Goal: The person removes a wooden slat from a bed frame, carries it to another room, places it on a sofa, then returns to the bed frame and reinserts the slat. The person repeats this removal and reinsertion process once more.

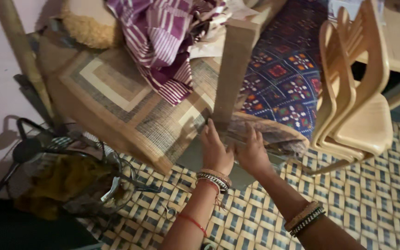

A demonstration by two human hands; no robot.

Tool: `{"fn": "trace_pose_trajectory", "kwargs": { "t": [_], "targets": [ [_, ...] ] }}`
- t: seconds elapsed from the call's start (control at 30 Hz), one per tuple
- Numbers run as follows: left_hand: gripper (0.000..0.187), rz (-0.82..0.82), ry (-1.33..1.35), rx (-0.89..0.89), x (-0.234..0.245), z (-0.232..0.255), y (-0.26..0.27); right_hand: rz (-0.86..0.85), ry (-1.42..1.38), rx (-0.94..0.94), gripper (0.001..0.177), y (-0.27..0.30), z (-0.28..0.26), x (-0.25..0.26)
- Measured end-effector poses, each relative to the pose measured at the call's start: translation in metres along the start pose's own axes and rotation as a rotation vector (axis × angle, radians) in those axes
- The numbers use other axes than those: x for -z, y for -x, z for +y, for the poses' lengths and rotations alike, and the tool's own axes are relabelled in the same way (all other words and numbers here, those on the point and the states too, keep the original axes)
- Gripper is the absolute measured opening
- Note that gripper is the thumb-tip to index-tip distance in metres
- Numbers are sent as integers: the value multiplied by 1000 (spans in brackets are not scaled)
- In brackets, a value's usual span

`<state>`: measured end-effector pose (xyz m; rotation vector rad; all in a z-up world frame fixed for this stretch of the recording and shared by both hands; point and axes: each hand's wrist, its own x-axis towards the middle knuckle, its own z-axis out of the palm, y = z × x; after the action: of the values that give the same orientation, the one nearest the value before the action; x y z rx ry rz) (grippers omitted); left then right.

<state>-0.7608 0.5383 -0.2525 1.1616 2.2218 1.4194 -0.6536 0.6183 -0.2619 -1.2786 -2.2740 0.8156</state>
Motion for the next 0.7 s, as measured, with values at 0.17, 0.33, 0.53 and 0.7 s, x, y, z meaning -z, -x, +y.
{"fn": "trace_pose_trajectory", "kwargs": {
  "t": [0.17, 0.33, 0.53, 0.7],
  "targets": [
    [90, 144, -212, -75, -2, 27, 20, 171, -34, 197, 80, 21, -17, 27],
    [78, 206, -217, -304, -17, 69, 39, 263, -42, 151, 73, 53, -19, 76],
    [73, -94, -104, -505, -50, 132, 76, 406, -35, 60, 65, 112, 3, 154],
    [67, -290, -84, -660, -95, 205, 137, 582, 28, 9, 61, 186, 45, 225]
  ]
}}
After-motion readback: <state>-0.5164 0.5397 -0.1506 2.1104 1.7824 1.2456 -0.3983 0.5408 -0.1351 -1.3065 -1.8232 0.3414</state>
